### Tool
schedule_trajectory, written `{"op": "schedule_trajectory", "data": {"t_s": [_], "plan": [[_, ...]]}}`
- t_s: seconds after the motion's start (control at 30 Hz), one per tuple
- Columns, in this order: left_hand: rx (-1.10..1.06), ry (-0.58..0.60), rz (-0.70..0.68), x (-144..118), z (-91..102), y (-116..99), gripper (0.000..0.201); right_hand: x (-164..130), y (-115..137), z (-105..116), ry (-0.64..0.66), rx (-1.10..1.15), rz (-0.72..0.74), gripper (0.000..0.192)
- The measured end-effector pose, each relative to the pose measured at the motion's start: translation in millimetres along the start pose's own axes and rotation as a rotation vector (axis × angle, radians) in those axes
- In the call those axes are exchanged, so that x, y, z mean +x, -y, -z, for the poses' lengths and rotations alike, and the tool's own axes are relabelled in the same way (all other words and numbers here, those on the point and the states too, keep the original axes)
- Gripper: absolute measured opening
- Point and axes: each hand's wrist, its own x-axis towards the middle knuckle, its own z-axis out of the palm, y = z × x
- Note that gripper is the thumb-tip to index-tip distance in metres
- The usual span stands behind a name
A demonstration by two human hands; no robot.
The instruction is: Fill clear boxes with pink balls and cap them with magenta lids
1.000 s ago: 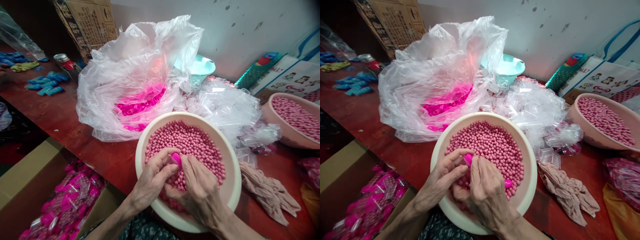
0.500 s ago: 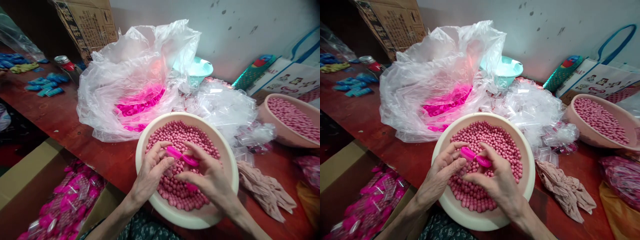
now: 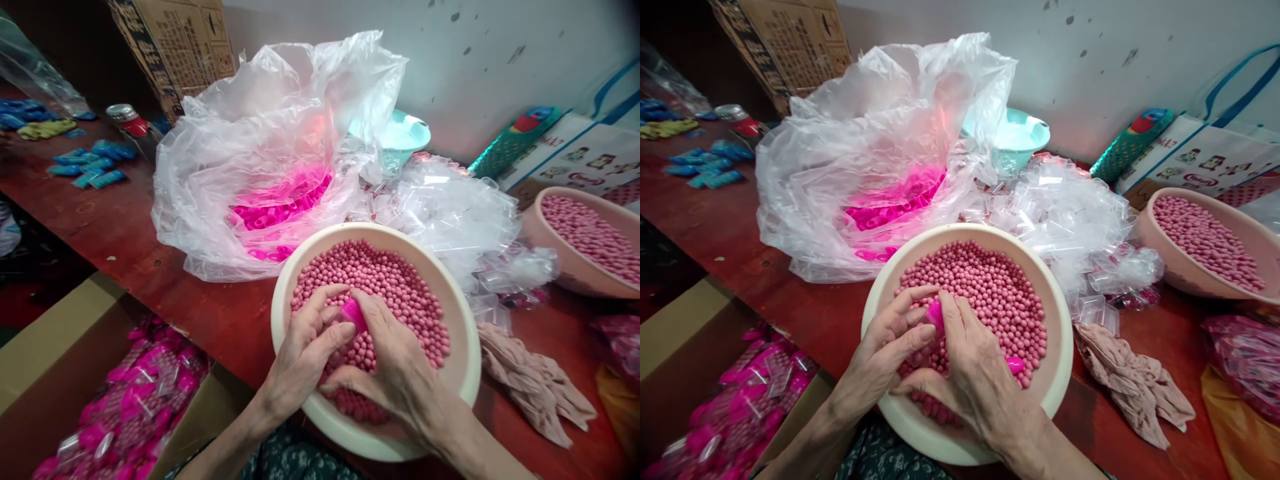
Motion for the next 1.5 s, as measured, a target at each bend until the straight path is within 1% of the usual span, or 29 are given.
{"op": "schedule_trajectory", "data": {"t_s": [0.1, 0.17, 0.27, 0.33, 0.43, 0.53, 0.63, 0.7, 0.77, 0.83, 0.93, 1.03, 1.17, 1.3, 1.37, 1.43, 1.5], "plan": [[-0.012, 0.005, -0.020, -0.6, -0.4, -1.3, 0.033, -0.2, 3.2, -6.4, -0.018, -0.129, -0.010, 0.073], [-0.027, 0.015, -0.028, -1.0, -0.8, -2.4, 0.033, 2.5, 7.0, -8.0, -0.022, -0.194, 0.020, 0.063], [-0.018, 0.020, -0.042, -0.7, -0.4, -2.2, 0.033, 9.0, 11.0, -7.1, -0.008, -0.247, 0.055, 0.046], [0.003, 0.001, -0.060, 0.5, 0.1, -1.2, 0.032, 13.2, 11.0, -6.2, 0.002, -0.262, 0.078, 0.042], [0.001, -0.064, -0.086, 2.3, -0.2, -0.2, 0.032, 17.5, 9.3, -7.3, -0.016, -0.181, 0.075, 0.050], [-0.075, -0.118, -0.096, 2.7, -1.7, -0.1, 0.037, 18.9, 9.9, -11.0, -0.095, -0.048, -0.033, 0.061], [-0.117, -0.125, -0.134, 1.5, -2.5, -0.4, 0.033, 19.1, 14.1, -12.6, -0.174, -0.023, -0.108, 0.059], [-0.078, -0.131, -0.165, 0.2, -2.4, -1.3, 0.028, 18.8, 17.5, -10.8, -0.143, -0.035, -0.128, 0.052], [0.023, -0.125, -0.179, -0.9, -2.0, -3.5, 0.026, 17.9, 20.1, -7.8, -0.071, -0.077, -0.134, 0.044], [0.117, -0.093, -0.168, -1.8, -1.9, -6.5, 0.026, 16.2, 21.3, -5.4, -0.029, -0.159, -0.130, 0.036], [0.106, -0.047, -0.153, -2.9, -1.6, -10.1, 0.024, 13.5, 20.0, -4.7, -0.053, -0.335, -0.048, 0.029], [0.028, -0.025, -0.132, -3.2, -0.6, -9.9, 0.021, 13.5, 16.5, -5.1, -0.104, -0.461, 0.059, 0.031], [-0.104, 0.014, -0.053, -1.3, 0.3, -6.8, 0.019, 17.3, 12.0, -4.2, -0.118, -0.415, 0.100, 0.031], [-0.130, -0.008, -0.010, 1.5, -0.5, -7.2, 0.019, 20.5, 11.0, -5.0, -0.081, -0.370, 0.088, 0.040], [-0.109, -0.016, -0.023, 3.4, -0.6, -8.1, 0.017, 21.8, 11.8, -5.7, -0.050, -0.372, 0.039, 0.040], [-0.100, -0.026, -0.051, 5.4, 0.1, -8.3, 0.018, 23.3, 12.5, -5.7, -0.011, -0.352, -0.027, 0.037], [-0.102, -0.031, -0.077, 7.2, 1.5, -7.6, 0.023, 25.0, 12.4, -4.5, 0.016, -0.276, -0.100, 0.033]]}}
